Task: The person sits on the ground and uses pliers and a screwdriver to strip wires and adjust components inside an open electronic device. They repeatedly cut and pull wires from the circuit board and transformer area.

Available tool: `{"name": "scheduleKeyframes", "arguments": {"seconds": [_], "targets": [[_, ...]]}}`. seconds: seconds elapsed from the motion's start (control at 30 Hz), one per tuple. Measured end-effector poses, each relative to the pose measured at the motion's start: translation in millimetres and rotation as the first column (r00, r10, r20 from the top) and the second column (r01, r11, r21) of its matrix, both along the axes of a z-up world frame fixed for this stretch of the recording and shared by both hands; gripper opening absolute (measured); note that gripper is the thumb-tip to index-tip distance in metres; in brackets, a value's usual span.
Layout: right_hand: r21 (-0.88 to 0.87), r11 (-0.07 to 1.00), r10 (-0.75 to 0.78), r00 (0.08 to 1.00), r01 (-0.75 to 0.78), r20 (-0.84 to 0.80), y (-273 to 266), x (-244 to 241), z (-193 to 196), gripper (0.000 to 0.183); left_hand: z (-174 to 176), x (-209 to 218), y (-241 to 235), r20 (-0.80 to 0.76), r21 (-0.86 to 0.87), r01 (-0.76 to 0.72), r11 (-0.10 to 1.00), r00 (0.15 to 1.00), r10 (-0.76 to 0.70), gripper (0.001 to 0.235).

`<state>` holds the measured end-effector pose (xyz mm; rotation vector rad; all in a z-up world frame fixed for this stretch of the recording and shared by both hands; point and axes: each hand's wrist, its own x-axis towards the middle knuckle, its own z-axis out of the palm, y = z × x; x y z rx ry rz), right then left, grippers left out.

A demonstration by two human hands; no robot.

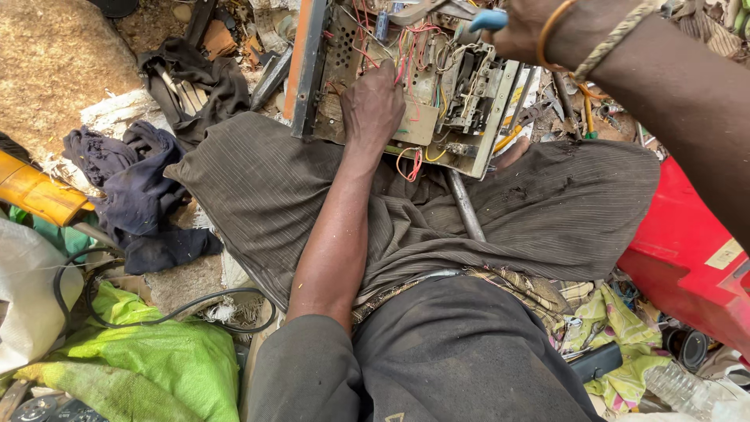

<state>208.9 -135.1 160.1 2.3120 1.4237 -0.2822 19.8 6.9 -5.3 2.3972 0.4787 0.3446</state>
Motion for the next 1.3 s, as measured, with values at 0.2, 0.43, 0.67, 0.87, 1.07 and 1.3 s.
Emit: {"name": "scheduleKeyframes", "arguments": {"seconds": [0.2,0.43,0.67,0.87,1.07,1.3], "targets": [[-0.047,0.985,-0.172,0.974,0.166,-0.149,59,-18,-54,0.04,2,1,2,-0.044,-0.041,-0.033,0.999,0.999,0.031,0.019],[-0.106,0.975,0.199,0.979,-0.193,0.047,65,-3,-120,0.024,-1,0,1,0.078,-0.069,-0.096,0.993,0.992,0.101,0.024],[-0.5,0.734,0.57,0.817,-0.46,0.084,59,5,-140,0.009,-13,-4,-1,0.135,-0.15,-0.105,0.983,0.983,0.126,0.029],[0.106,0.993,-0.036,0.973,0.061,-0.23,45,30,-185,0.032,-28,-5,-9,0.152,-0.156,-0.071,0.985,0.984,0.095,0.029],[0.003,1.0,-0.026,0.996,0.026,-0.084,59,30,-185,0.03,-32,-6,-4,0.195,-0.161,-0.085,0.983,0.974,0.116,0.033],[-0.316,0.948,-0.044,0.998,0.028,-0.044,72,-11,-57,0.033,-18,-10,-1,0.31,-0.116,-0.044,0.992,0.947,0.079,0.028]]}}
